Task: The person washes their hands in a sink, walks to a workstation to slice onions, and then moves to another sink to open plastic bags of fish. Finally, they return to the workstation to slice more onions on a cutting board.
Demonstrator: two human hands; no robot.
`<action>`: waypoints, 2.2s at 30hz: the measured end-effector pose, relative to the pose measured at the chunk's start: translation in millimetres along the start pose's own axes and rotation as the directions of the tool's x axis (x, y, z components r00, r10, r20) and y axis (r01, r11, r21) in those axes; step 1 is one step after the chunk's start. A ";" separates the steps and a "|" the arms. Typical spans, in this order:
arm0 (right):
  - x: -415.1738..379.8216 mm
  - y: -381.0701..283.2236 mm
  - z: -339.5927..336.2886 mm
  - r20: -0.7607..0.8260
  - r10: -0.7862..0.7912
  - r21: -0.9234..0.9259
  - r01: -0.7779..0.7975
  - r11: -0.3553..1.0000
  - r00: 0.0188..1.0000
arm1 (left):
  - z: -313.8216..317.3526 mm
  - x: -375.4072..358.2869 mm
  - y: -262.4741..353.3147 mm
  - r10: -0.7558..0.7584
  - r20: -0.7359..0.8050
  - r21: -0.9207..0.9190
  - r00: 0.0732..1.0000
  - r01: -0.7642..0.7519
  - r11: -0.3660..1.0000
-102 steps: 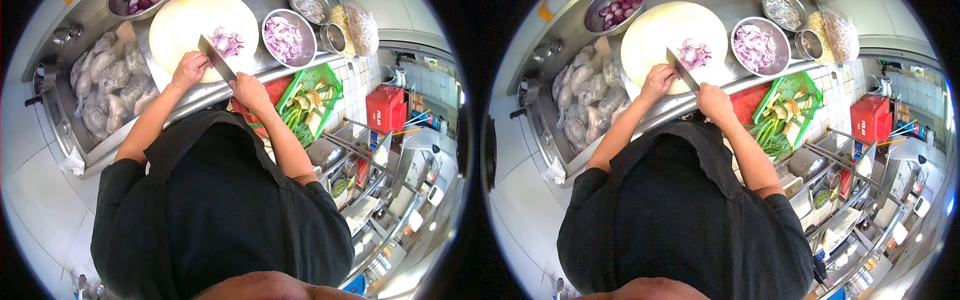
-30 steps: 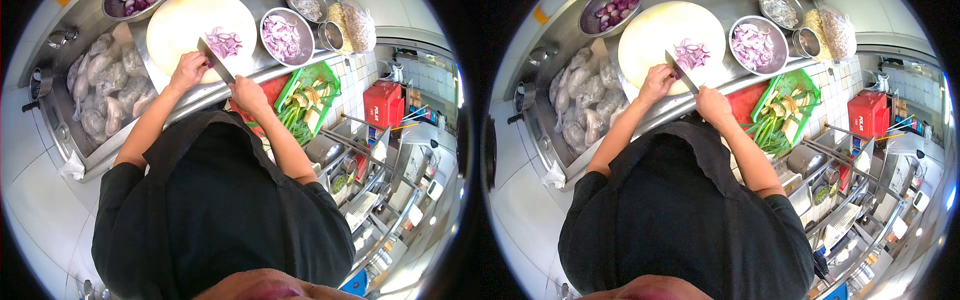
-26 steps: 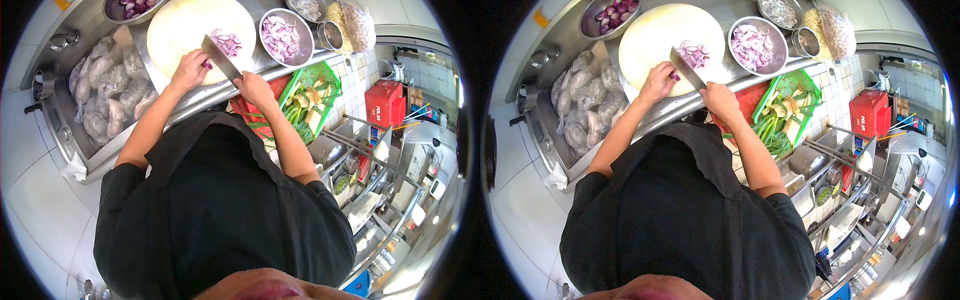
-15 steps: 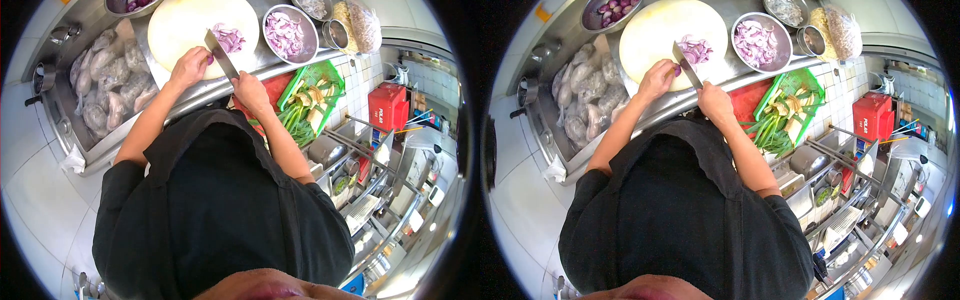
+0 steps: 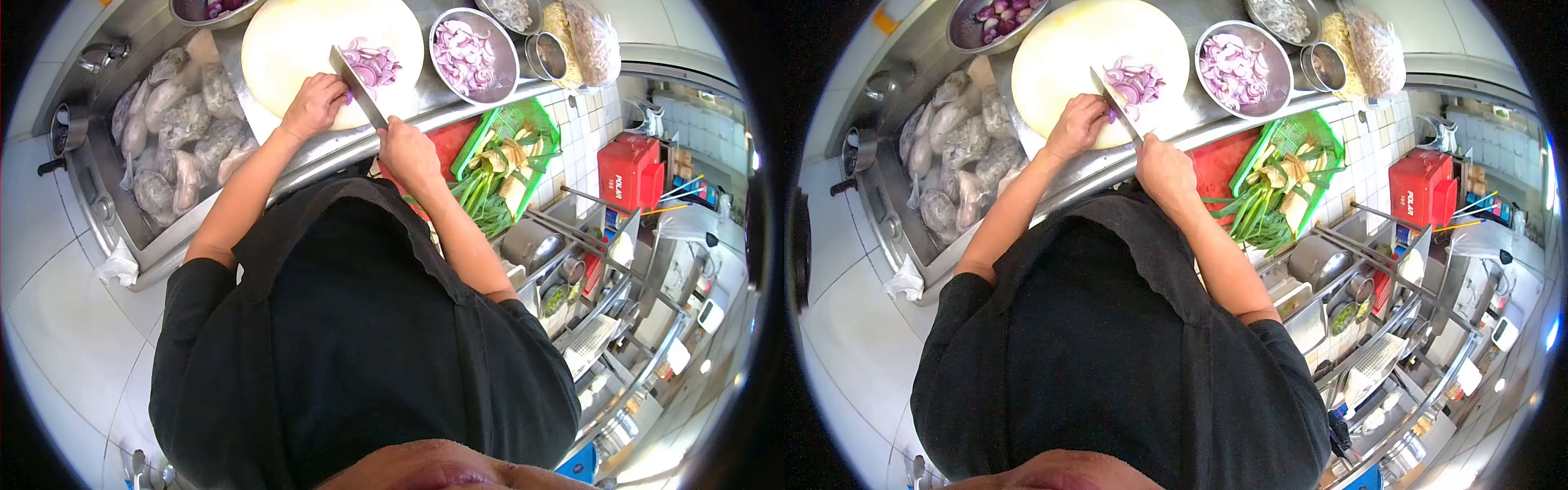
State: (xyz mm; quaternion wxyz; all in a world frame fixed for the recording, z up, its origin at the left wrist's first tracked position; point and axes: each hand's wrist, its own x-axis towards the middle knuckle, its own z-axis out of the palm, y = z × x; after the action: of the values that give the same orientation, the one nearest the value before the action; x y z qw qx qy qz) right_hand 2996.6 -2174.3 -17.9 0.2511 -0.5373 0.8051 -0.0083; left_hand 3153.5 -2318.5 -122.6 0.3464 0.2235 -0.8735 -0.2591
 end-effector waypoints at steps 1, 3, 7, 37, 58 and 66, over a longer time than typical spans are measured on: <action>-0.8 0.4 2.3 -0.002 0.005 0.002 -0.005 1.000 1.000 | 2.0 -1.8 0.6 -0.002 -0.022 -0.004 1.000 0.002 1.000; 0.0 1.6 1.6 0.009 0.000 -0.005 0.000 1.000 1.000 | 4.3 -5.8 0.2 -0.028 0.006 -0.007 1.000 0.028 1.000; -4.3 -6.9 -8.5 -0.010 0.012 0.032 -0.012 0.999 1.000 | 6.6 -7.9 -5.4 -0.021 -0.033 -0.015 0.999 0.021 1.000; 5.6 47.0 -41.2 -0.300 -0.207 -0.101 0.184 0.978 0.931 | -49.5 18.1 64.0 -0.095 -0.045 -0.034 0.994 0.094 0.995; 47.7 165.6 4.2 0.205 0.081 0.868 -0.219 0.446 0.975 | 79.7 61.5 30.0 -0.497 -0.081 0.362 0.864 0.491 0.793; 51.2 94.8 25.6 0.352 -0.140 0.841 -0.248 0.480 0.925 | 95.9 66.0 27.8 -0.371 -0.337 0.216 0.865 0.455 0.864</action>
State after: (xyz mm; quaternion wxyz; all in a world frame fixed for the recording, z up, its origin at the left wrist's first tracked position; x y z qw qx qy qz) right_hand 2910.4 -2172.2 -87.3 0.6376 -0.2987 0.6407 -0.3062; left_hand 3034.9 -2306.2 -133.5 0.3677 0.4898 -0.7735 -0.1628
